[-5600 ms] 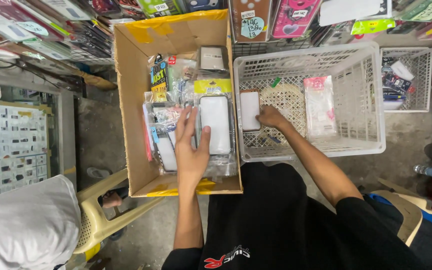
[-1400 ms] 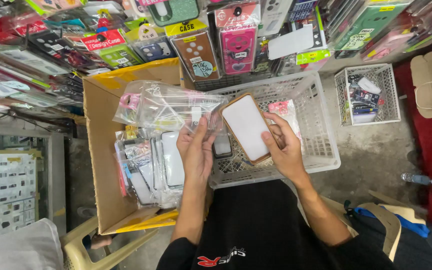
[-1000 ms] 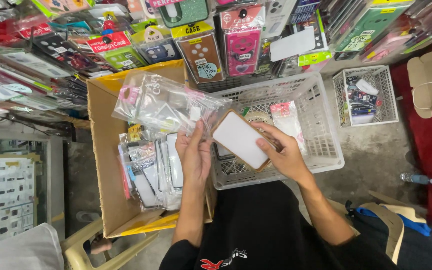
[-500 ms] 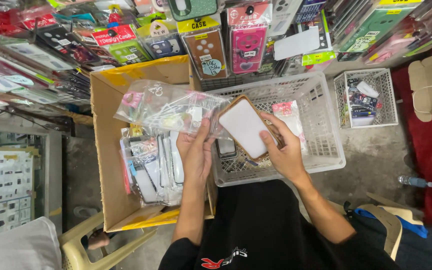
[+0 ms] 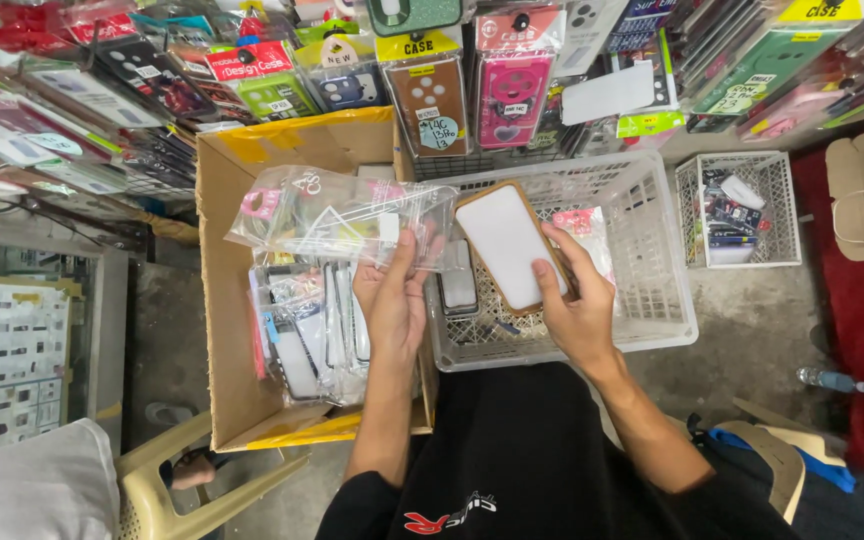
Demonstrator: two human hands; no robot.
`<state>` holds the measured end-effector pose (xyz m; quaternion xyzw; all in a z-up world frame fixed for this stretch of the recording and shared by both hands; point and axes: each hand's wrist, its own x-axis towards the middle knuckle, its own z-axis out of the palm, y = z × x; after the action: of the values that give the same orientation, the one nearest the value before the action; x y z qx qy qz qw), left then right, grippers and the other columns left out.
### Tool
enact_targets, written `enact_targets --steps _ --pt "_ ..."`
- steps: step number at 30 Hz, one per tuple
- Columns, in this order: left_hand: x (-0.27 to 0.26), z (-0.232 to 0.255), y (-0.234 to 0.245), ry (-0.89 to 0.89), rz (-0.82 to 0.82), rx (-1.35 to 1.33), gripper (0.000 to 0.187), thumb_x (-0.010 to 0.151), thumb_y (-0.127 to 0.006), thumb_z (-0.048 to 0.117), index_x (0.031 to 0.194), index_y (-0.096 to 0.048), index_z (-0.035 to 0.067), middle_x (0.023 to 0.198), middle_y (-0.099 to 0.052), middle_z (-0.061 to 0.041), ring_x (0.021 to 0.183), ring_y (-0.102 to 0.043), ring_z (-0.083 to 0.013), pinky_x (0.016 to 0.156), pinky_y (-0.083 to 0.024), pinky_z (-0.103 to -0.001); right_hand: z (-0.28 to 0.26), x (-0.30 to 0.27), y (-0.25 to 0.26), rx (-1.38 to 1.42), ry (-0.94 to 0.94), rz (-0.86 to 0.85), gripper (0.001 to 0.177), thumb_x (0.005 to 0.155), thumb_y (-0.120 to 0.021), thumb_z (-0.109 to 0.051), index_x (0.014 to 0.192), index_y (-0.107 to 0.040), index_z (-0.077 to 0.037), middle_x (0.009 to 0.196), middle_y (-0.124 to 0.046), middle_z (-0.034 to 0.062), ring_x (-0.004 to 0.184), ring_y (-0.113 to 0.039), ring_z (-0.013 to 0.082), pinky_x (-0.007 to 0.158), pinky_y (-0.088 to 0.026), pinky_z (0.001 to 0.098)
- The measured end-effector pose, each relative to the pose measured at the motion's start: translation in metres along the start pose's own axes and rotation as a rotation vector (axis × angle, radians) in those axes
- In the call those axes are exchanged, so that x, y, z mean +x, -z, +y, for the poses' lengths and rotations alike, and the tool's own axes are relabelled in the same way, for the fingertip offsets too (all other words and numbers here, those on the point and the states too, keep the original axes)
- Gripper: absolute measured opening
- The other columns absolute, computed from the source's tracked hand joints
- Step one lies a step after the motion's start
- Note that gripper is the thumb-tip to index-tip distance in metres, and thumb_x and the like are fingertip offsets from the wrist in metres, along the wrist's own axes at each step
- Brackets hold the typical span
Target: Sort and organize various mobile phone cases between boxes and baskets.
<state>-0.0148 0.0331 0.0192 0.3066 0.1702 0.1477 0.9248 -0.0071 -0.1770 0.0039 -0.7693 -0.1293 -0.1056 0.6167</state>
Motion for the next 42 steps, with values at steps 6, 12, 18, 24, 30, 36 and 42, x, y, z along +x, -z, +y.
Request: enact_targets --steps 6,12,18,24,30,36,42 --pt "0.009 -0.02 0.018 -0.024 0.029 0.022 0.046 0.094 -0.068 -0.004 0.136 -0.05 -0.003 0.12 -0.068 -0.02 0.111 -0.07 -0.0294 0.098 -0.061 -0.049 0.0 0.0 0.003 0.19 -0.063 -0.127 0.044 0.105 -0.061 -0.003 0.147 -0.05 0.004 0.142 -0.062 0.0153 0.131 -0.061 0.0194 0.11 -0.05 0.031" --pt "0.006 -0.014 0.012 0.035 -0.068 0.001 0.057 0.095 -0.067 -0.004 0.146 -0.044 -0.005 0.132 -0.066 -0.025 0.111 -0.071 -0.0253 0.089 -0.059 -0.036 0.01 0.003 0.004 0.352 -0.223 -0.302 0.045 0.101 -0.062 -0.003 0.145 -0.051 0.003 0.144 -0.059 0.0166 0.122 -0.062 0.0157 0.101 -0.052 0.0284" --pt "-0.003 -0.014 0.005 0.074 -0.148 0.116 0.058 0.092 -0.069 -0.006 0.143 -0.043 -0.002 0.13 -0.066 -0.024 0.113 -0.07 -0.0243 0.096 -0.06 -0.036 0.008 0.007 0.005 0.37 -0.312 -0.332 0.045 0.102 -0.063 -0.003 0.145 -0.054 0.002 0.124 -0.07 0.0145 0.109 -0.066 0.0133 0.094 -0.054 0.0256" --pt "-0.009 -0.018 0.001 0.053 -0.132 0.285 0.064 0.089 -0.07 -0.007 0.144 -0.038 0.003 0.125 -0.067 -0.021 0.109 -0.069 -0.0226 0.092 -0.058 -0.036 0.042 -0.006 -0.006 0.551 -0.397 -0.265 0.046 0.105 -0.063 -0.002 0.141 -0.035 0.002 0.122 -0.072 0.021 0.104 -0.07 0.0182 0.086 -0.058 0.0304" --pt "-0.001 -0.01 0.028 -0.021 -0.03 0.111 0.066 0.094 -0.068 -0.005 0.152 -0.037 -0.004 0.143 -0.059 -0.017 0.129 -0.06 -0.0218 0.109 -0.051 -0.033 -0.017 0.011 0.006 0.727 -0.242 -0.697 0.085 0.087 -0.07 0.011 0.158 -0.027 -0.006 0.159 -0.038 0.0161 0.141 -0.047 0.0192 0.112 -0.047 0.0334" --pt "-0.012 -0.008 0.036 0.036 -0.023 0.141 0.077 0.092 -0.066 -0.011 0.157 -0.025 -0.003 0.143 -0.056 -0.023 0.13 -0.057 -0.0288 0.111 -0.049 -0.042 0.009 0.003 -0.017 0.394 -0.15 -0.393 0.088 0.079 -0.082 0.007 0.152 -0.035 -0.007 0.155 -0.028 0.0107 0.118 -0.059 0.0199 0.099 -0.056 0.0365" --pt "-0.036 0.0 0.021 0.094 -0.162 0.247 0.1 0.086 -0.065 -0.016 0.163 -0.008 0.012 0.148 -0.051 -0.016 0.134 -0.055 -0.0252 0.111 -0.047 -0.042 -0.005 0.007 -0.034 0.289 -0.145 -0.337 0.092 0.075 -0.089 -0.008 0.152 -0.04 -0.009 0.153 -0.03 0.0089 0.125 -0.057 0.0216 0.109 -0.051 0.0366"
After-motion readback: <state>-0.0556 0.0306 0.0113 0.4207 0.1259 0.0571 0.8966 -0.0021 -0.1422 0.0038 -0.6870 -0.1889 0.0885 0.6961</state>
